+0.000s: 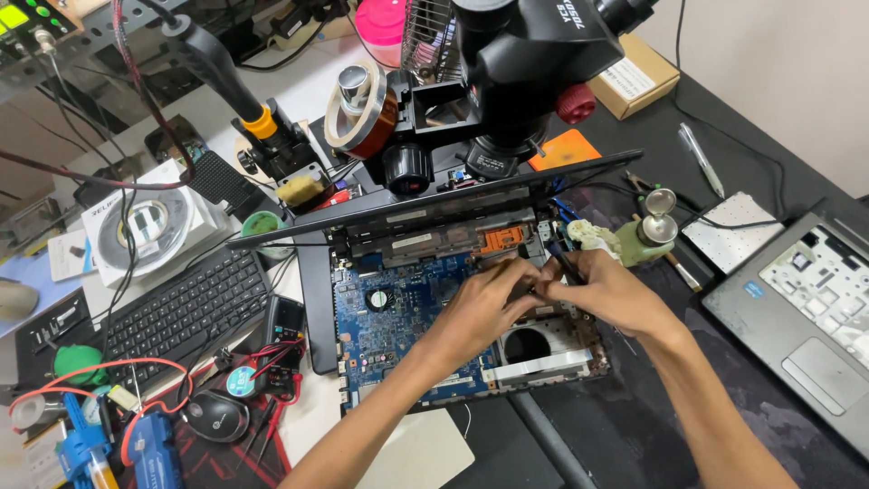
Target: The person wipes the laptop motherboard with a cloth, applies paste near the heatsink area, and works on the board with a screwdriver. They then lift the opened laptop chassis, seat the motherboard into it, and connect small components and cables on the board.
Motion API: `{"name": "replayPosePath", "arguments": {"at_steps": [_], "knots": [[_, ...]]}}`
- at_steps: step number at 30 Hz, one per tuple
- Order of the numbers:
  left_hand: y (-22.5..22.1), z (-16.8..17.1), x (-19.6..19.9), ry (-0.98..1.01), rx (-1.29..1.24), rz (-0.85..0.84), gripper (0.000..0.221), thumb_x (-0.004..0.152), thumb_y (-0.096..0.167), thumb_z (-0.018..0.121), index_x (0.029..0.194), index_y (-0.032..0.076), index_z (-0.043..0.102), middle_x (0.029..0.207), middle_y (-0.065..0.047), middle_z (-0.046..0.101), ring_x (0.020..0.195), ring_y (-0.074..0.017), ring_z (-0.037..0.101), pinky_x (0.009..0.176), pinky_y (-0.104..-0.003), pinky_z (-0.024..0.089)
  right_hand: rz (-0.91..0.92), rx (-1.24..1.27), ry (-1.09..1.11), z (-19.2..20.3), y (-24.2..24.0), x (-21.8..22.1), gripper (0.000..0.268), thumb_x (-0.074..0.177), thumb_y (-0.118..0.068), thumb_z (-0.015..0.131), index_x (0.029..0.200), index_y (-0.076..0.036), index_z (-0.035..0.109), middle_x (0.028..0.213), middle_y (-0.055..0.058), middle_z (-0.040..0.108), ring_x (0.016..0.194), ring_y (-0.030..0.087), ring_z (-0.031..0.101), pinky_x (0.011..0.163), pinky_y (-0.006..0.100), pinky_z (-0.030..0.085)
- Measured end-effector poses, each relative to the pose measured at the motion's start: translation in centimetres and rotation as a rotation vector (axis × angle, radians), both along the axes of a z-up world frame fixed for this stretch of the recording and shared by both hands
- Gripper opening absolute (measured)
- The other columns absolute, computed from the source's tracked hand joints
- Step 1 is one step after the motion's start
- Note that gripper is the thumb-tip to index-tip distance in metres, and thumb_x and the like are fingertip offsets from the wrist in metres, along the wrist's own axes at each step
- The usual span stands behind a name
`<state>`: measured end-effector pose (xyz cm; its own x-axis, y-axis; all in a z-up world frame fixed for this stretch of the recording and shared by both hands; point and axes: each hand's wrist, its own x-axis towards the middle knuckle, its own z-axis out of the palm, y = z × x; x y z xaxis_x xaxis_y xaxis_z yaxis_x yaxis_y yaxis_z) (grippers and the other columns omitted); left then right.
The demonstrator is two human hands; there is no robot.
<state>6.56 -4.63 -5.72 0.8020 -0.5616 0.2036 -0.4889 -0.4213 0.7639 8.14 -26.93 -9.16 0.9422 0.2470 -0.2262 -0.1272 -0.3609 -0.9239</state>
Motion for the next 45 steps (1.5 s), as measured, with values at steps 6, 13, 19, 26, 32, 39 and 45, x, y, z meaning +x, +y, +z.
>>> {"name": "replayPosePath", "arguments": {"at_steps": [6, 13, 19, 26, 32, 39, 45], "knots": [[-0.6, -2.8, 0.7, -0.059, 0.016, -0.027, 0.026, 0.093, 0.006, 0.068, 0.117, -0.002, 0.059, 0.117, -0.021, 0.071, 0.135, -0.0441, 0.052, 0.107, -0.050, 0.046, 0.018, -0.043, -0.015, -1.2, -0.7, 0.4, 0.028, 0.080, -0.015, 0.076, 0.097, 0.007, 0.075, 0.089, 0.010, 0.078, 0.081, 0.013, 0.068, 0.077, 0.031, 0.055], [-1.1, -1.9, 0.6, -0.040, -0.009, -0.036, 0.022, 0.091, 0.000, 0.066, 0.111, -0.003, 0.059, 0.109, -0.022, 0.072, 0.129, -0.0460, 0.055, 0.111, -0.050, 0.044, 0.015, -0.085, -0.044, -1.9, -0.3, 0.6, 0.030, 0.079, -0.014, 0.075, 0.102, 0.005, 0.074, 0.089, 0.010, 0.079, 0.080, 0.013, 0.071, 0.076, 0.031, 0.057], [-1.3, -2.4, 0.6, -0.091, -0.017, 0.012, 0.020, 0.086, -0.003, 0.066, 0.104, -0.004, 0.057, 0.105, -0.023, 0.071, 0.116, -0.0461, 0.062, 0.101, -0.050, 0.049, -0.004, -0.208, -0.070, 0.3, 0.8, 0.0, 0.027, 0.081, -0.018, 0.073, 0.095, 0.005, 0.074, 0.081, 0.013, 0.077, 0.073, 0.016, 0.068, 0.071, 0.034, 0.055], [-1.7, -0.7, 0.3, 0.157, -0.091, 0.126, 0.016, 0.087, -0.002, 0.068, 0.101, -0.005, 0.060, 0.101, -0.022, 0.068, 0.093, -0.0418, 0.067, 0.082, -0.048, 0.052, -0.032, -0.182, -0.098, -0.8, 0.5, 0.2, 0.026, 0.080, -0.018, 0.074, 0.090, 0.006, 0.073, 0.080, 0.014, 0.075, 0.074, 0.017, 0.065, 0.071, 0.036, 0.053], [-1.3, -0.9, 0.8, 0.182, -0.102, 0.024, 0.014, 0.088, -0.003, 0.065, 0.102, -0.003, 0.061, 0.101, -0.020, 0.070, 0.090, -0.0338, 0.069, 0.088, -0.047, 0.053, -0.009, -0.102, -0.010, -1.9, -0.6, 0.6, 0.024, 0.079, -0.017, 0.073, 0.093, 0.002, 0.076, 0.084, 0.010, 0.077, 0.077, 0.016, 0.069, 0.073, 0.033, 0.054], [-1.2, -4.2, 1.7, -0.015, 0.144, 0.018, 0.021, 0.090, -0.010, 0.064, 0.110, -0.006, 0.066, 0.094, -0.020, 0.074, 0.104, -0.0325, 0.069, 0.114, -0.051, 0.039, -0.040, -0.224, -0.028, -0.6, -0.7, 0.3, 0.026, 0.079, -0.017, 0.075, 0.092, 0.006, 0.075, 0.080, 0.013, 0.075, 0.074, 0.016, 0.065, 0.070, 0.035, 0.053], [-1.6, -7.3, 2.3, -0.290, 0.382, 0.085, 0.033, 0.080, -0.016, 0.064, 0.110, -0.005, 0.073, 0.115, -0.026, 0.069, 0.117, -0.0370, 0.063, 0.116, -0.055, 0.040, -0.074, -0.321, -0.151, 0.0, -0.3, 0.2, 0.030, 0.075, -0.019, 0.076, 0.092, 0.006, 0.074, 0.076, 0.014, 0.076, 0.070, 0.014, 0.066, 0.068, 0.035, 0.053]]}}
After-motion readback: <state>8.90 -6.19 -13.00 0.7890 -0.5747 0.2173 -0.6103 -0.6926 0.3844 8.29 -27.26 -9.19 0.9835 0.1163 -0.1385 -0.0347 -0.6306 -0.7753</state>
